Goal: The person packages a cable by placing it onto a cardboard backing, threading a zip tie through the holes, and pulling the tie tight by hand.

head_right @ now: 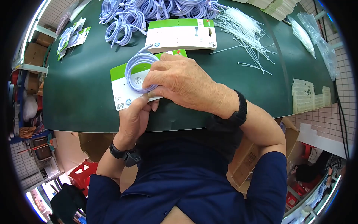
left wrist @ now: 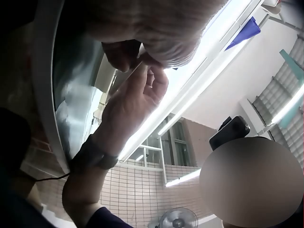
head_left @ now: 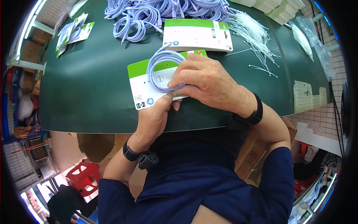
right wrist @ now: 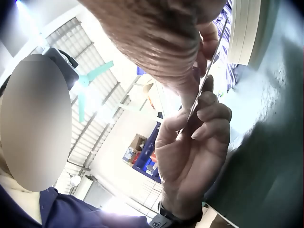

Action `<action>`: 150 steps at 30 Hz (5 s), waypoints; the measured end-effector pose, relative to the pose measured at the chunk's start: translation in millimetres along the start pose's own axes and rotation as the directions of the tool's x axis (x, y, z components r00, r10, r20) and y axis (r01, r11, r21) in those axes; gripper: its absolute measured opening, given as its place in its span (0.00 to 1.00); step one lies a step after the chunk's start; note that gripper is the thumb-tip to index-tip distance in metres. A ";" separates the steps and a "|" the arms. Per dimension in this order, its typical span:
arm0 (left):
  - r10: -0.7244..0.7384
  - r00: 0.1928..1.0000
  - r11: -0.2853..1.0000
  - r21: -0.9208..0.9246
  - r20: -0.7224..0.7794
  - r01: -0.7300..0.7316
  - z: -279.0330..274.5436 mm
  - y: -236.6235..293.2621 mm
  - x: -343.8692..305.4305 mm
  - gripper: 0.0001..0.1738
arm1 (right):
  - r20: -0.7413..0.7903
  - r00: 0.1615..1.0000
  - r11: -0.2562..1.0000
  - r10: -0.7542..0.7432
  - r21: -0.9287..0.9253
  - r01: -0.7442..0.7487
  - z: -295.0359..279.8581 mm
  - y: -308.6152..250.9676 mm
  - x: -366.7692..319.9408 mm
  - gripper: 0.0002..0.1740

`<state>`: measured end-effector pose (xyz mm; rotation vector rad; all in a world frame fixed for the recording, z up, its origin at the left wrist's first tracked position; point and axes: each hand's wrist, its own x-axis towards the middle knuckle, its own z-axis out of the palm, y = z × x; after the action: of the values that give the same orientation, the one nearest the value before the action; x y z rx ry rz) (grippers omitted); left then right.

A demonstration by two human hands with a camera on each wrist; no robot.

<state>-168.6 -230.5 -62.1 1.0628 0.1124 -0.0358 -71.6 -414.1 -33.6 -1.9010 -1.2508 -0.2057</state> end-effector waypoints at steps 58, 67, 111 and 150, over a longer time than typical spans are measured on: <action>0.239 0.955 0.920 0.357 -0.175 -0.164 -3.6 8.6 17.7 0.18 | -0.071 0.994 0.996 -0.083 0.032 0.086 17.4 -8.7 4.0 0.17; 0.385 0.920 0.833 0.457 -0.075 -0.311 -0.2 16.2 26.2 0.22 | -0.178 0.976 0.988 -0.128 -0.108 0.110 -43.4 -30.8 3.3 0.12; 0.490 0.281 0.035 0.303 0.826 -0.952 15.9 63.2 75.5 0.18 | -0.289 0.770 0.649 0.569 0.732 -0.205 -114.0 36.9 13.4 0.14; 0.342 0.133 -0.084 0.171 0.930 -0.982 11.9 62.2 93.6 0.23 | 0.088 0.685 0.554 0.723 0.518 -0.652 -79.3 26.6 12.9 0.04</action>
<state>-69.5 -208.3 -12.6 1.9388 -1.4764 0.7439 -20.4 -465.8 9.7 -1.7040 -0.3094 0.3921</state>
